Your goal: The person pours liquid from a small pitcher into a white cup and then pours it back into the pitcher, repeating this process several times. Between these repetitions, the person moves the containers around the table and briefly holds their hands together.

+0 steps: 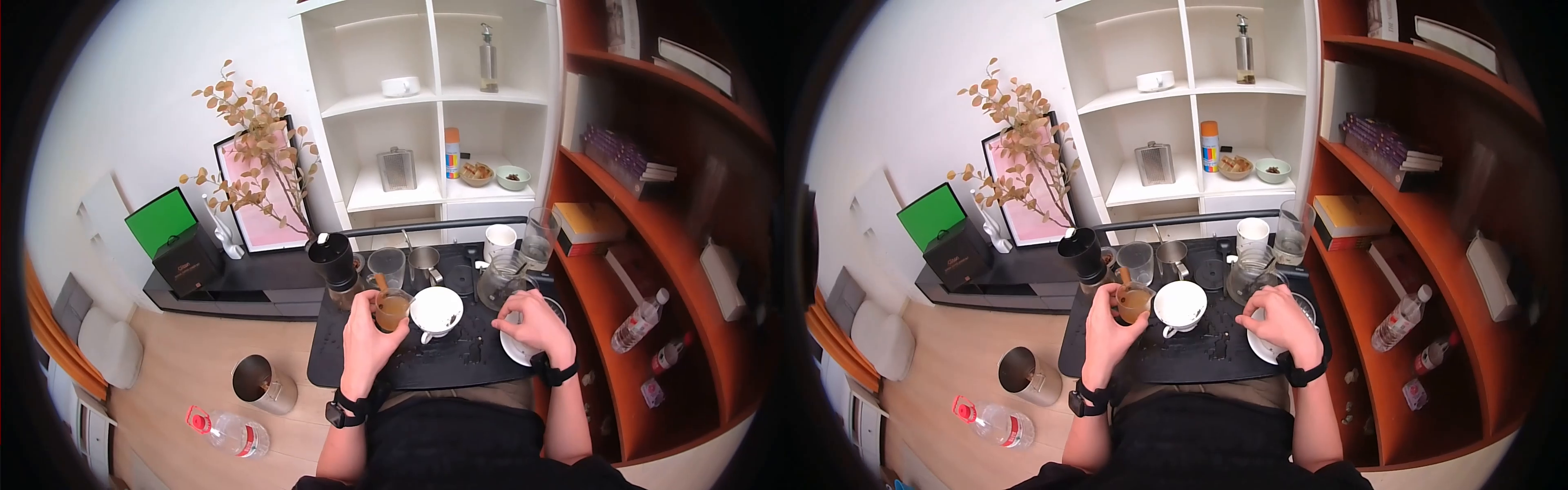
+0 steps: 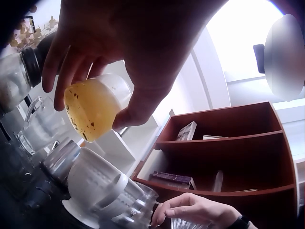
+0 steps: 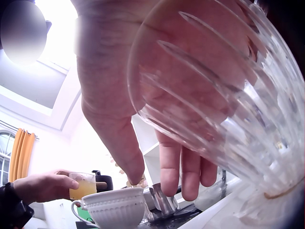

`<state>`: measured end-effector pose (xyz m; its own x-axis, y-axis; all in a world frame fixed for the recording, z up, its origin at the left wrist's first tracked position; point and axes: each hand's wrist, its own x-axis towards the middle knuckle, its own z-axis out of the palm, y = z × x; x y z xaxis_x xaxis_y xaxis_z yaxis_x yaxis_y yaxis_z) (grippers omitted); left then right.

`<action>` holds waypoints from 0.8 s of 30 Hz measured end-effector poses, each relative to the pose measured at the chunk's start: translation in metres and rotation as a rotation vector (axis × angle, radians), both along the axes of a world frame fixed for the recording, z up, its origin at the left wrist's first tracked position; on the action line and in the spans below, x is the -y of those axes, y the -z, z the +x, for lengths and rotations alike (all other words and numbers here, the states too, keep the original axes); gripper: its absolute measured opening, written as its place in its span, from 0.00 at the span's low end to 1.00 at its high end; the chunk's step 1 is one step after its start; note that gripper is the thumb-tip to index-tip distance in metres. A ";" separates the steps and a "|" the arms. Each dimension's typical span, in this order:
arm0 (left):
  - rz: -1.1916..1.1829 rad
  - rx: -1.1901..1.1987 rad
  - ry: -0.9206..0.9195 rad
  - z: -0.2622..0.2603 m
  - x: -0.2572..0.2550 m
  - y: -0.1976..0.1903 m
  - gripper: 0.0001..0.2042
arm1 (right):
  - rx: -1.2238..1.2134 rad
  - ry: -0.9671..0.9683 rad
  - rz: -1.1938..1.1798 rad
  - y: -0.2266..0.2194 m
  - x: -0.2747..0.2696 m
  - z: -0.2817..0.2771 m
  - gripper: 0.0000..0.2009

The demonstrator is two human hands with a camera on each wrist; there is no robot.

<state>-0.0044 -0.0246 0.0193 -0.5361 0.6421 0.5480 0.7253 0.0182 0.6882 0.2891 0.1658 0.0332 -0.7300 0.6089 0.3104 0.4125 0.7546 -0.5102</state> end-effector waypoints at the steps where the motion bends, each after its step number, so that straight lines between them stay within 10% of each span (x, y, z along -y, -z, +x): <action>1: 0.009 0.006 -0.008 0.001 -0.003 -0.001 0.33 | 0.002 0.007 -0.006 -0.002 0.000 0.000 0.12; 24: 0.091 -0.274 0.104 0.010 -0.018 -0.004 0.30 | 0.088 0.035 -0.060 -0.008 0.001 -0.003 0.13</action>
